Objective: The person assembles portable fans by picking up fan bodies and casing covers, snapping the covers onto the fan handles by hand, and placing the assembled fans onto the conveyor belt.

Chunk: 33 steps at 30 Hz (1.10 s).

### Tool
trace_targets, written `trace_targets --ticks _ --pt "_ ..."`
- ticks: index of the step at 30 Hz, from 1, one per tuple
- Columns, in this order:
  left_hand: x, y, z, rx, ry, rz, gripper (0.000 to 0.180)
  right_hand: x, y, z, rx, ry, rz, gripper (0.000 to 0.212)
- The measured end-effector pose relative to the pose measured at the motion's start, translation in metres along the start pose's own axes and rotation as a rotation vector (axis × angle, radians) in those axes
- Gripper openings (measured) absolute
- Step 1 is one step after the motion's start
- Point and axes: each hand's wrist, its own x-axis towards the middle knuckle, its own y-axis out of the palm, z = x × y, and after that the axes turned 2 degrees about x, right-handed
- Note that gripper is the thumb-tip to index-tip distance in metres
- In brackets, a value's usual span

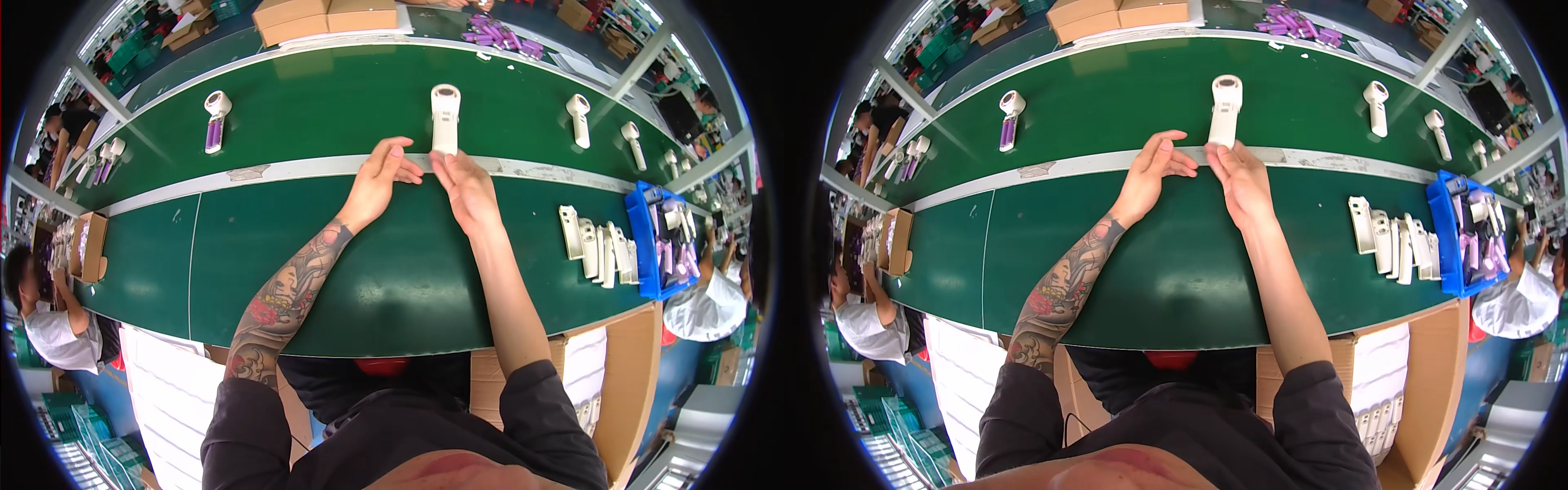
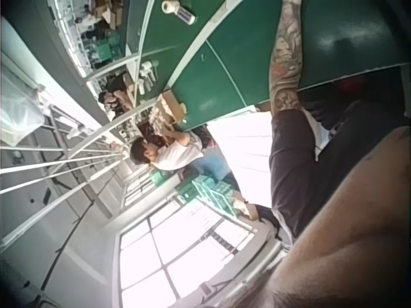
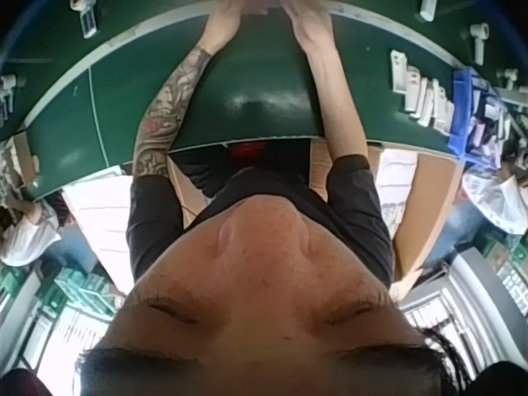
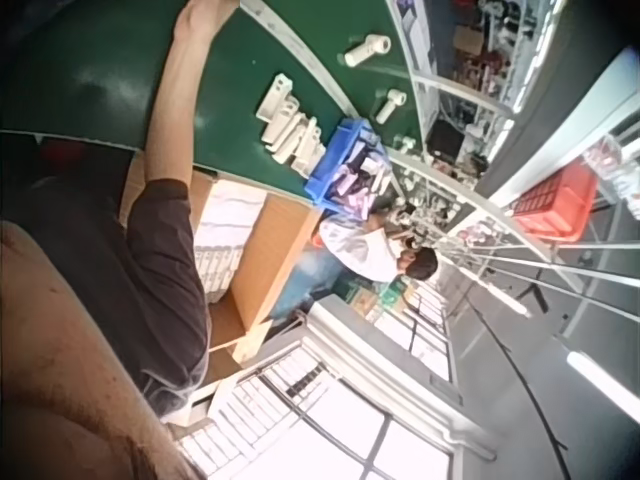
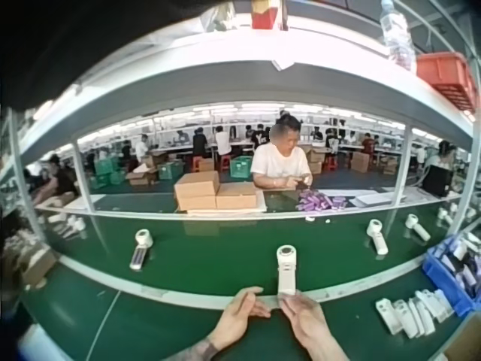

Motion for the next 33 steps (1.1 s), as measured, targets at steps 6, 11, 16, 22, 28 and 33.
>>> trace_targets --ticks 6,11,16,22,28,33 --pt "0.007 -0.007 0.006 -0.004 0.008 -0.014 0.034 0.008 -0.016 0.029 -0.672 -0.292 -0.122 0.028" --pt "0.005 -0.012 0.009 0.066 0.023 0.000 0.032 -0.020 -0.063 0.106 -2.030 -0.721 -0.347 0.025" --pt "0.003 -0.016 0.008 0.127 0.024 -0.029 0.029 -0.048 -0.138 0.121 -2.604 -0.509 -0.521 0.021" --pt "-0.004 -0.020 0.006 0.296 0.083 -0.156 0.027 -0.048 -0.078 0.065 -2.284 -0.659 -0.090 0.045" --pt "0.020 -0.072 0.026 0.756 0.350 -0.555 0.037 -0.012 0.009 -0.022 -1.528 -0.586 0.138 0.073" --pt "0.024 -0.188 0.030 1.202 0.222 -1.228 0.061 -0.009 0.022 -0.032 -1.328 -0.512 0.165 0.066"
